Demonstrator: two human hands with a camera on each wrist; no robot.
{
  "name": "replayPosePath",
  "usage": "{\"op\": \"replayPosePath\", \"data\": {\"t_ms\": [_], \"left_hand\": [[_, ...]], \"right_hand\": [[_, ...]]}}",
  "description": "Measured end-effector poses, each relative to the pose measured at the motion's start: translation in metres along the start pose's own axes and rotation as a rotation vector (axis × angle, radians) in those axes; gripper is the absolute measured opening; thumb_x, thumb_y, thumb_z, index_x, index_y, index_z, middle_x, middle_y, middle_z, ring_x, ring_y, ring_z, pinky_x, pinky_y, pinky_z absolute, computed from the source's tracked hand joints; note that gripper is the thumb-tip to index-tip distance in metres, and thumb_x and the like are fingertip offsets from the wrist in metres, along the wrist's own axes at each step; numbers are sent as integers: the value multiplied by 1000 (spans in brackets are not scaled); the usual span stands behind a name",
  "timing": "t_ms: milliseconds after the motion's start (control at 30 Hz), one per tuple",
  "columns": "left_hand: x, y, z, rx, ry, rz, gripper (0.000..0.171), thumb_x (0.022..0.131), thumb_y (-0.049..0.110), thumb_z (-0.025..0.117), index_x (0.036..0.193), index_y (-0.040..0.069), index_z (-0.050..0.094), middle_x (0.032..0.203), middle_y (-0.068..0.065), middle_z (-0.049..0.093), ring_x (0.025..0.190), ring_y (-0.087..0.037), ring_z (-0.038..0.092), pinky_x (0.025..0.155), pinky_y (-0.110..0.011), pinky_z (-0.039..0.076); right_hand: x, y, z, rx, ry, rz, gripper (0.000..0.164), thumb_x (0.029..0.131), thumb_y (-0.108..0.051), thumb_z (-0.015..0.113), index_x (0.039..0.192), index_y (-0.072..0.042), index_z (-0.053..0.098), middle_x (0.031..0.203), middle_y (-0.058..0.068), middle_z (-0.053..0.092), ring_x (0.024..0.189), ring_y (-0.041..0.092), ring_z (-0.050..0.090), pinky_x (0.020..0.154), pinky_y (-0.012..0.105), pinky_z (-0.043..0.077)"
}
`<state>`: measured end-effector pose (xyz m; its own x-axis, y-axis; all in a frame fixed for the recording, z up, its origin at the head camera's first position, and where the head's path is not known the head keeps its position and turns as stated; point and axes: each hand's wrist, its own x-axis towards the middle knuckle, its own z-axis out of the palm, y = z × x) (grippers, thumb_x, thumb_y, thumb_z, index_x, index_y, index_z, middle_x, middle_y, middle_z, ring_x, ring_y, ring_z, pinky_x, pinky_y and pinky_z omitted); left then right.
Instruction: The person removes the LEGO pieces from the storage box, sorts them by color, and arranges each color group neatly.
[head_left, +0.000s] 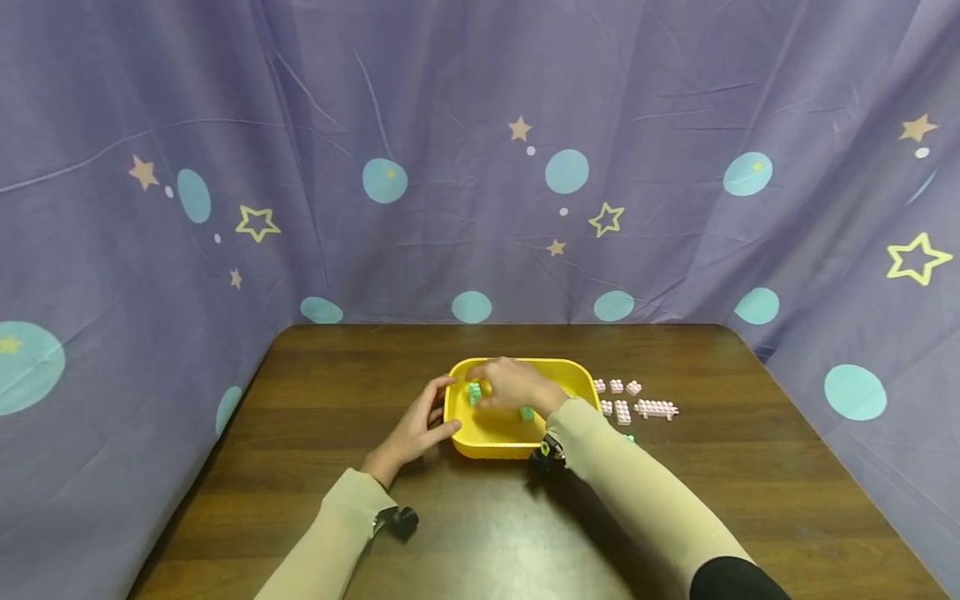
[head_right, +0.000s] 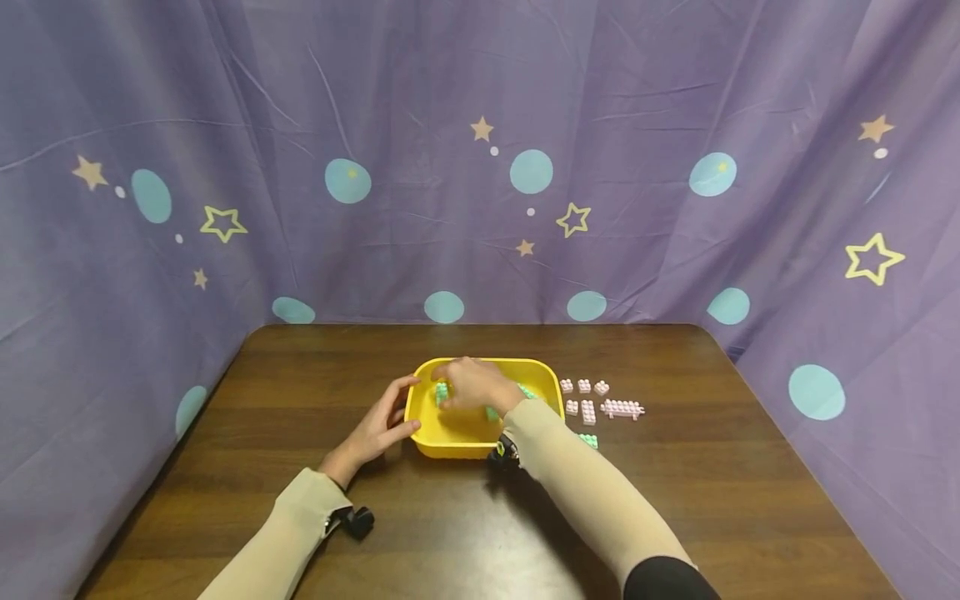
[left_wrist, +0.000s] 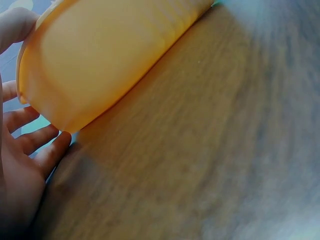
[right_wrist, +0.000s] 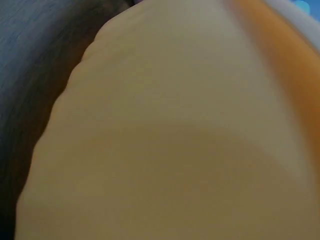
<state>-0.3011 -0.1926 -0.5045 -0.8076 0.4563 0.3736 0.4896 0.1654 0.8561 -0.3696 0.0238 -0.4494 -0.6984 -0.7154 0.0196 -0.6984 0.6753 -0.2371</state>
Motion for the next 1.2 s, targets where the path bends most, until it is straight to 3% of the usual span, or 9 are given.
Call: {"op": "replayPosePath", "data": {"t_ms": [67,233,400,500,767,1200], "left_hand": [[-1,3,0,3,5,-3,65,89,-3,63,143,-9,28,148,-31,29,134,-52,35,102,-61,41],[-1,-15,1,6,25,13,65,89,0,65,144,-2,30,150,-26,30,136,-48,36,102,-59,41],[0,-20,0,21,27,26,66,89,0,66,144,-3,30,149,-27,31,134,-48,38,101,-58,43],[-1,-16,0,26,23,26,67,89,-3,65,144,-7,28,149,-30,29,133,-51,37,100,-61,42],[-3,17,0,14,-9,19,64,88,-4,63,139,-17,27,145,-39,27,128,-57,37,97,-65,42],[0,18,0,9,-6,23,65,88,-5,63,140,-18,26,145,-40,27,128,-58,37,96,-67,41]], "right_hand": [[1,-2,1,-31,-10,6,50,80,-35,77,126,-21,65,114,-3,70,91,14,63,78,34,55],[3,-4,3,-83,-33,19,47,79,-38,77,122,-23,66,106,-6,70,86,13,61,74,35,54],[6,-4,6,-127,-37,30,46,79,-40,77,121,-25,67,105,-9,69,90,13,64,76,36,55],[7,-5,8,-144,-37,34,41,81,-36,75,119,-24,67,105,-8,70,91,15,66,74,36,56],[8,-7,13,-210,-15,26,33,82,-28,72,114,-25,69,109,-7,72,92,17,69,73,36,58],[9,-6,11,-222,-11,29,34,81,-24,73,114,-26,69,108,-5,72,91,20,69,72,37,58]]}}
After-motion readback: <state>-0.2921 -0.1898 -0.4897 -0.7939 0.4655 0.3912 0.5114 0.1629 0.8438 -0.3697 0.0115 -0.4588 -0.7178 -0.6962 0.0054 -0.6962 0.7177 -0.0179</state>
